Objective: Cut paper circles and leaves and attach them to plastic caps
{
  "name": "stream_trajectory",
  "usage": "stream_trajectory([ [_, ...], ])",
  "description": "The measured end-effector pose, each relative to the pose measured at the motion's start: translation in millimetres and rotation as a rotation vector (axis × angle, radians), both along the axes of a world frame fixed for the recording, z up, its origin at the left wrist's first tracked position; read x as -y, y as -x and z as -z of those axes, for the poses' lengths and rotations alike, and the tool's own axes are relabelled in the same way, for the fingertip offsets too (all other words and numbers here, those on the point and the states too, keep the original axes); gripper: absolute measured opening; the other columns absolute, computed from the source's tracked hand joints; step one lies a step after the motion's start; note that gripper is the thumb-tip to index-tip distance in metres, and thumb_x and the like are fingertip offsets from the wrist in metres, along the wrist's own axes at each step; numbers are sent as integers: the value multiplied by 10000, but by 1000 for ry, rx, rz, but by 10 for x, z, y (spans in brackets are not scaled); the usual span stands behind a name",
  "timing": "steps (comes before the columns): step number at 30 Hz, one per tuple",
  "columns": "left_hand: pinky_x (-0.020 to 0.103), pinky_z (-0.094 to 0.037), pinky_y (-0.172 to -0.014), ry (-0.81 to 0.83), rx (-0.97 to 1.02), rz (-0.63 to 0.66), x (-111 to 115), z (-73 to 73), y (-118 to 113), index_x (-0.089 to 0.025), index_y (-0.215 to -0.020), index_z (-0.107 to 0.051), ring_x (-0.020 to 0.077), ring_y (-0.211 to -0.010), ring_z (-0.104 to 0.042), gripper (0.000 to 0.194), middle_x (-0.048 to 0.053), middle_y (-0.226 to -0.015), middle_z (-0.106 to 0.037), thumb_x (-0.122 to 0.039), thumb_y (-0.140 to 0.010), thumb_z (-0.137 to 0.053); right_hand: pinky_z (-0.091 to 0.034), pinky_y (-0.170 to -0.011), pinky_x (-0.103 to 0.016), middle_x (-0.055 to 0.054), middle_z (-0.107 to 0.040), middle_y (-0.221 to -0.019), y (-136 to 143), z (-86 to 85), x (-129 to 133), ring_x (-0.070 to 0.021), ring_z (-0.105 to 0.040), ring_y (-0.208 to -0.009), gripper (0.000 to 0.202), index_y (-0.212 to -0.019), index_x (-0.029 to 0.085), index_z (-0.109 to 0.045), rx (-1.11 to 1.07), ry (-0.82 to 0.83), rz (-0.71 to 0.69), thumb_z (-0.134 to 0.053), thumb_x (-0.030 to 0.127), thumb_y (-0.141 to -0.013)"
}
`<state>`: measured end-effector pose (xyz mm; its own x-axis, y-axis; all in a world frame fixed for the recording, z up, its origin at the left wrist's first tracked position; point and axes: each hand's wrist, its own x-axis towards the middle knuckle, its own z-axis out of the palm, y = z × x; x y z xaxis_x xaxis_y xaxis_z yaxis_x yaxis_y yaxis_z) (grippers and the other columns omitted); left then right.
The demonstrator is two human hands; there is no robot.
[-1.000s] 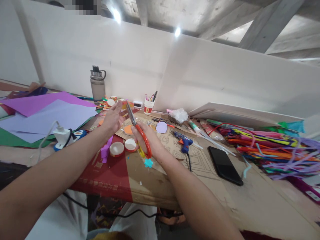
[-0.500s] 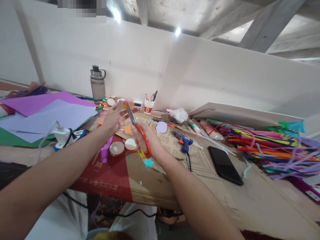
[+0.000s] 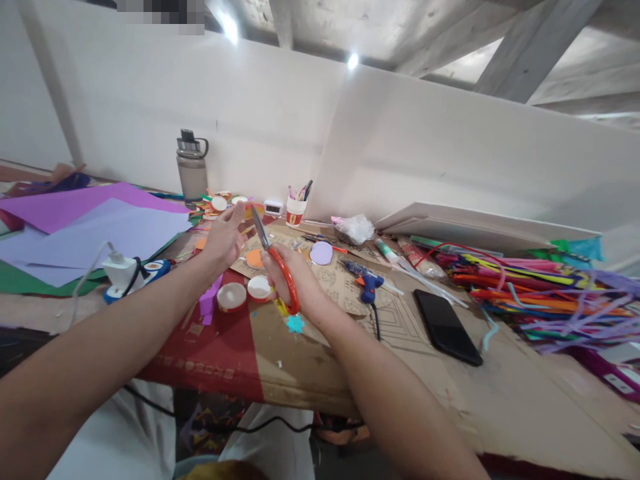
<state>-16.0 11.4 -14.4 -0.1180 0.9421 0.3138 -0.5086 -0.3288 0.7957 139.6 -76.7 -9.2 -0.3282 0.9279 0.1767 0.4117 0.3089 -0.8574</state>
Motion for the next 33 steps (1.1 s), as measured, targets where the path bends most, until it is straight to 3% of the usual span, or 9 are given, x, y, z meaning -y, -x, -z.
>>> stream_trajectory([
  [18, 236, -466, -669, -9, -55, -26, -46, 31, 12, -235, -950, -733, 152, -856, -683, 409, 59, -1038, -749, -577, -727, -756, -404, -390, -235, 25, -504, -500, 11, -113, 74, -122, -501, -415, 256, -697, 237, -448, 39, -20, 47, -482, 379, -908],
  [28, 227, -470, -653, -21, -74, -40, -48, 5, 41, -232, -933, -720, 145, -820, -682, 407, 53, -1015, -754, -569, -710, -772, -472, -539, -224, 43, -545, -604, 20, -137, 24, -119, -568, -539, 105, -825, 220, -487, 55, -42, 8, -512, 297, -892],
  [33, 233, -478, -689, -73, -67, -71, -42, -34, 63, -218, -891, -713, 131, -793, -673, 351, 38, -944, -748, -512, -713, -786, -464, -544, -226, 45, -548, -642, -7, -168, 52, -122, -554, -578, 150, -845, 230, -467, 8, -79, -66, -540, 352, -893],
])
